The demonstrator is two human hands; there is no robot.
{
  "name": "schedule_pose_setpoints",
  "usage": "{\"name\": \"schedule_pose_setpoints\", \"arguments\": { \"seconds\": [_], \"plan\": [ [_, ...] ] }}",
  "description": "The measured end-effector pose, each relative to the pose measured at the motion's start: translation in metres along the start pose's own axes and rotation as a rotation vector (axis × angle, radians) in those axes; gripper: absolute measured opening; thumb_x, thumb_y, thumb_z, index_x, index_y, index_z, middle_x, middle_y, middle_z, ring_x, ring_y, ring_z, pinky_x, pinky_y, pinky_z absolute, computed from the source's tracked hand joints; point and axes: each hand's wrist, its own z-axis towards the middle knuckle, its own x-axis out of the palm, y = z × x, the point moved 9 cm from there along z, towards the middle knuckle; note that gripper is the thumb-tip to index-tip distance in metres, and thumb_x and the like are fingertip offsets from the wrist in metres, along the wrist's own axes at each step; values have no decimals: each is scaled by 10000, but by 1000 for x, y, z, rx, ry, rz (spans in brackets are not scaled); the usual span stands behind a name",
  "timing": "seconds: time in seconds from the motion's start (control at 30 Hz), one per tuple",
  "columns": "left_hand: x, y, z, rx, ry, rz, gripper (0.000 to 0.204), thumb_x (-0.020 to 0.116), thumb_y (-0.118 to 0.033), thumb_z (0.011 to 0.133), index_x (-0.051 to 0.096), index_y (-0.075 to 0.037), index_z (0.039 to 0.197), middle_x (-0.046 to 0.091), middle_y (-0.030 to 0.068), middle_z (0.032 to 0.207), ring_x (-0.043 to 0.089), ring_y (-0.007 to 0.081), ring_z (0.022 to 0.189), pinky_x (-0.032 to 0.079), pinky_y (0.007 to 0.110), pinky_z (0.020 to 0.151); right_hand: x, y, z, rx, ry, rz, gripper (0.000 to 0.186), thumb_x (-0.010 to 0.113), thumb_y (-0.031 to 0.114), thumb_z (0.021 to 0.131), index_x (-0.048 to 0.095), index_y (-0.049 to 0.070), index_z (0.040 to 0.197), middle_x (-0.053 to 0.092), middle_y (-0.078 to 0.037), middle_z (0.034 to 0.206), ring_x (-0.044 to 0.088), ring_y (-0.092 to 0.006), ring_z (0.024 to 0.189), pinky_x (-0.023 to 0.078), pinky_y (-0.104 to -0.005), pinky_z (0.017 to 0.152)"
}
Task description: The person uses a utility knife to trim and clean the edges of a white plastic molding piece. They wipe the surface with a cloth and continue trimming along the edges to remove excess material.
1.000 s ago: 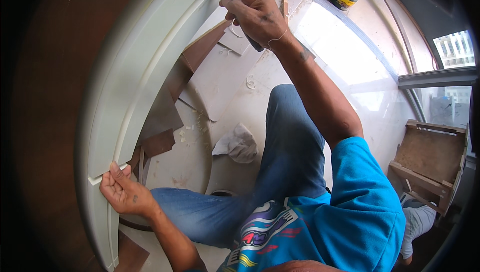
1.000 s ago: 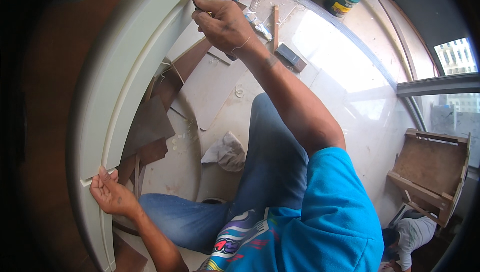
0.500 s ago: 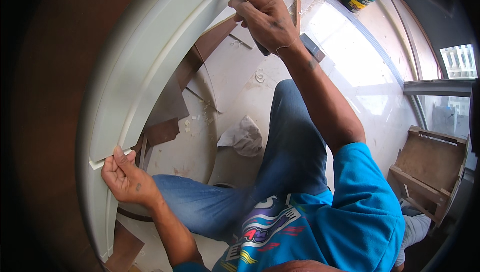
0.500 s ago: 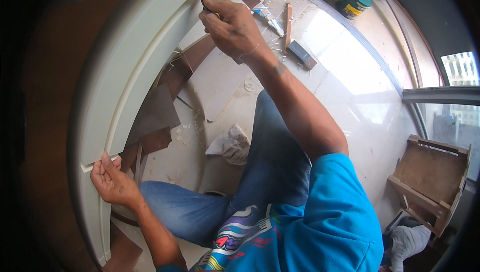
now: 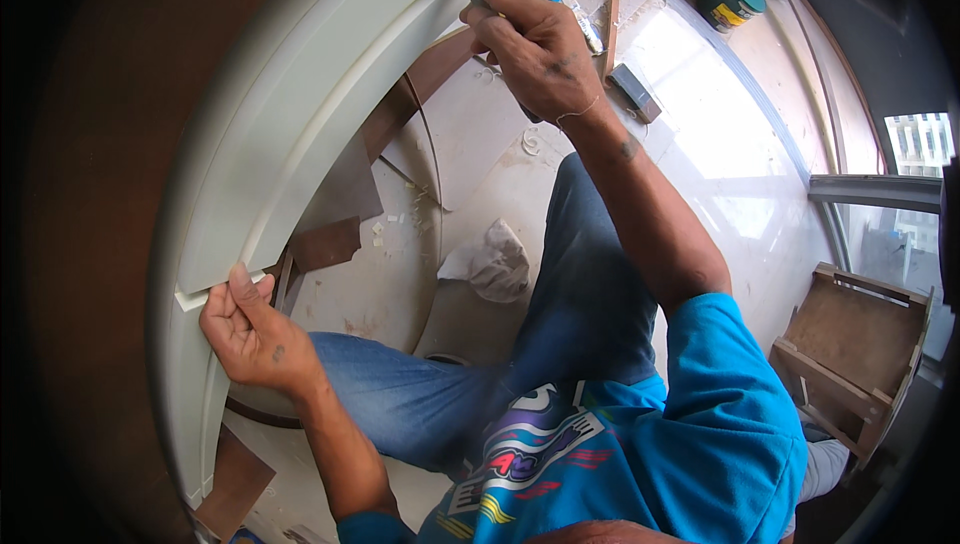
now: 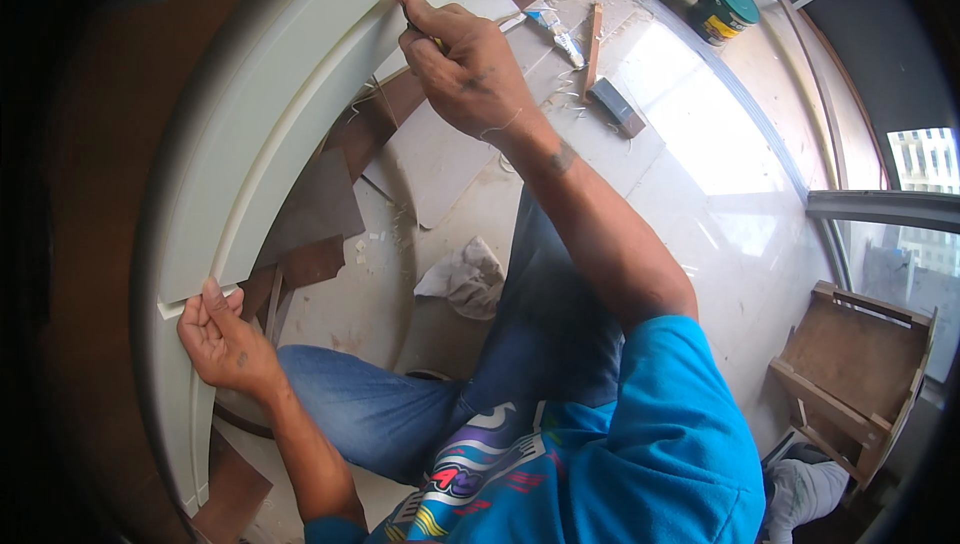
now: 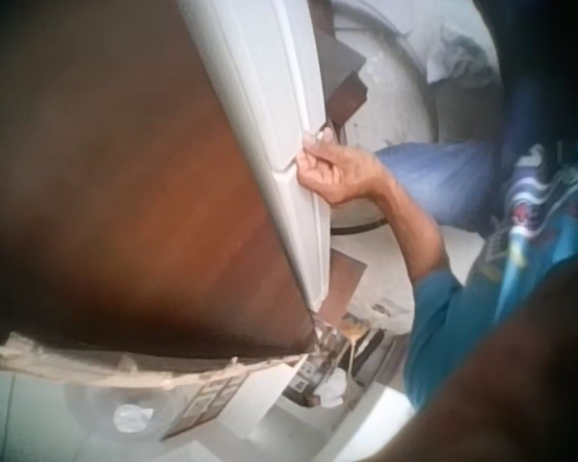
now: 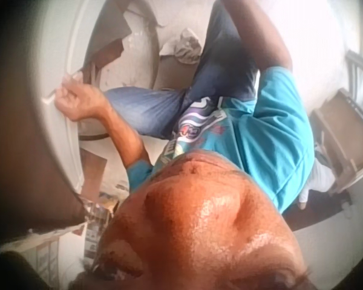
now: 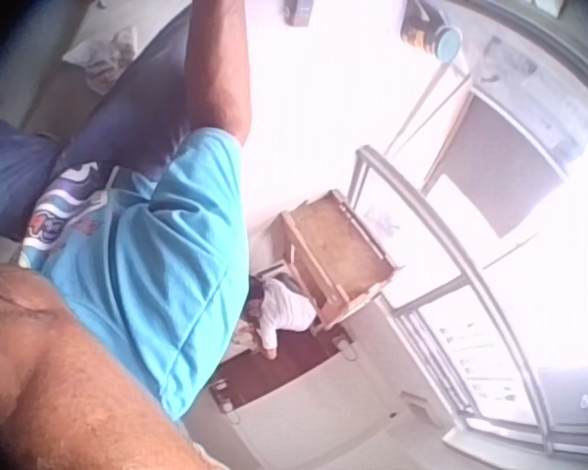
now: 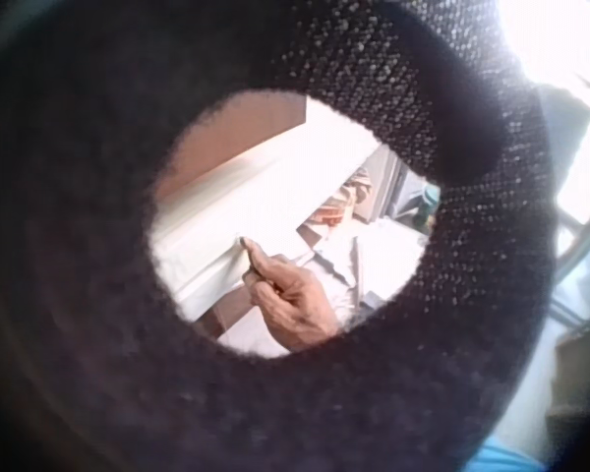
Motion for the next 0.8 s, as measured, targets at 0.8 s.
{"name": "schedule_pose_setpoints", "arguments": {
  "seconds": [0.8],
  "plan": [
    [0, 1, 0, 57, 7, -38, 161, 680, -31, 1028, 603, 104, 1070, 749, 189, 954, 724, 157, 745, 644, 251, 679, 49, 26, -29, 3, -14, 45, 452, 553, 91, 986, 609, -45, 1413, 601, -154, 889, 602, -256, 865, 500, -348, 860]
  ]
}}
